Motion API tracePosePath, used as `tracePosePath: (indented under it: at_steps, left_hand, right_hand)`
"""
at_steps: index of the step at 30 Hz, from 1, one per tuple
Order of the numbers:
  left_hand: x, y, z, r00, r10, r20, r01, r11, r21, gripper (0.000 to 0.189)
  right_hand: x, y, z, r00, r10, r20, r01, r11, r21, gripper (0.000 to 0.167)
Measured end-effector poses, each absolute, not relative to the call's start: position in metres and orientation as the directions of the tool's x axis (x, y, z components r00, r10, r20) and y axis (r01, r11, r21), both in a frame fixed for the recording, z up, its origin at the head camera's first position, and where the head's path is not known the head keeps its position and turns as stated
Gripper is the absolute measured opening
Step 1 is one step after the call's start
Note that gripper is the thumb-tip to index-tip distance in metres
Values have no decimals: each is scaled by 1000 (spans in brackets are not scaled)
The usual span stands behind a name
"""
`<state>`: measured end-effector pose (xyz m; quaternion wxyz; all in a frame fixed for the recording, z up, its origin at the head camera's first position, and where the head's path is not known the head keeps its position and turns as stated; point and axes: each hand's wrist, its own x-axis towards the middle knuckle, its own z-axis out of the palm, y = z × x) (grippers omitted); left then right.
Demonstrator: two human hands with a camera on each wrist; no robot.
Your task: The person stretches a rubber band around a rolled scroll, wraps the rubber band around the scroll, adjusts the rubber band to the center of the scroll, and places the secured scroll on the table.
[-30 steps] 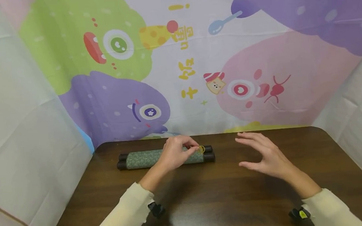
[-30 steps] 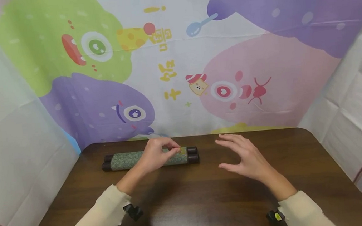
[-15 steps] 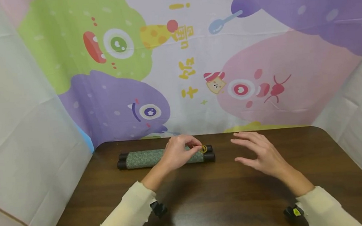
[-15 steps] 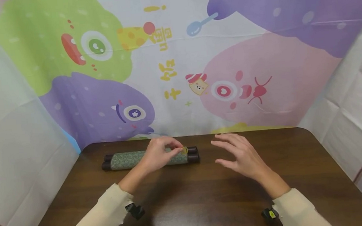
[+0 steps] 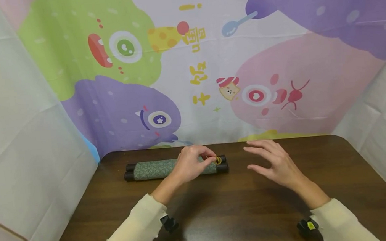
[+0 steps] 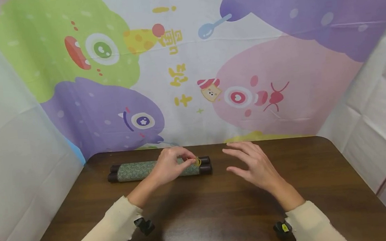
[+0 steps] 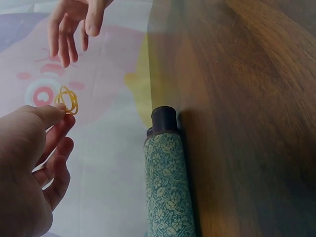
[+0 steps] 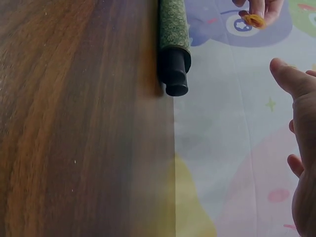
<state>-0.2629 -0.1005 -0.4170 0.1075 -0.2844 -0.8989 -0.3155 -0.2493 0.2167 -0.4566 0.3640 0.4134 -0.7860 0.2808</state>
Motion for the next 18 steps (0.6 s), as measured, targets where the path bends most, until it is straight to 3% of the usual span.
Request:
tracePosePath:
  at_steps: [18]
  left_hand:
    - [-265, -90, -419, -804, 467, 369, 595, 610, 523, 6]
  right_hand:
    - [-253, 208, -452, -375, -456, 807, -853, 511, -108, 53]
